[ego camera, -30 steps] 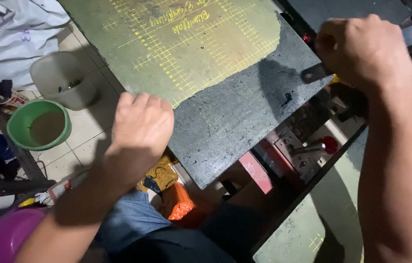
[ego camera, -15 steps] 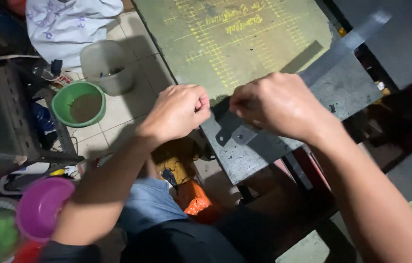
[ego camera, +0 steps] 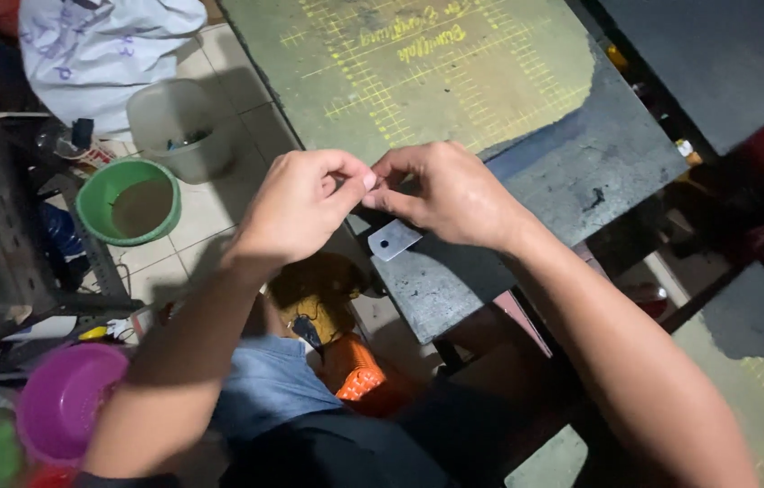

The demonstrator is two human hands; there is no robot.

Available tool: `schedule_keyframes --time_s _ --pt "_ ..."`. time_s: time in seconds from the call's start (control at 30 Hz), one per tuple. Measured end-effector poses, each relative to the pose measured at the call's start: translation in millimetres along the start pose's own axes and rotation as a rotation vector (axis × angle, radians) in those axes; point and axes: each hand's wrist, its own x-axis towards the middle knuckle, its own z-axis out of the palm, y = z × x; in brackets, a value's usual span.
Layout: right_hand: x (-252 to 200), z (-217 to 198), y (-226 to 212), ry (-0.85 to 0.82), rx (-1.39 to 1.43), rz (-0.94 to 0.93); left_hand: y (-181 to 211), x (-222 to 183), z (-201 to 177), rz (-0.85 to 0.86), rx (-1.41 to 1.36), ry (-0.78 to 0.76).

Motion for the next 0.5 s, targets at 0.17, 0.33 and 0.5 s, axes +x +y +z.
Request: schedule_keyframes --time_s 0.17,0.33,0.5 --pt "-3.4 0.1 17.4 0.043 -0.320 -0.127 -7.1 2.4 7.7 -0.012 -0.099 -0.024" --pt "-30.3 -29.6 15.0 0.089 -0.687 -0.144 -6.0 -3.4 15.4 -0.022 -0.166 -0.112" --pt "-52.1 -98.6 31.0 -0.046 -0.722 0.289 0.6 -14.8 10.9 -0.192 0.035 -0.156"
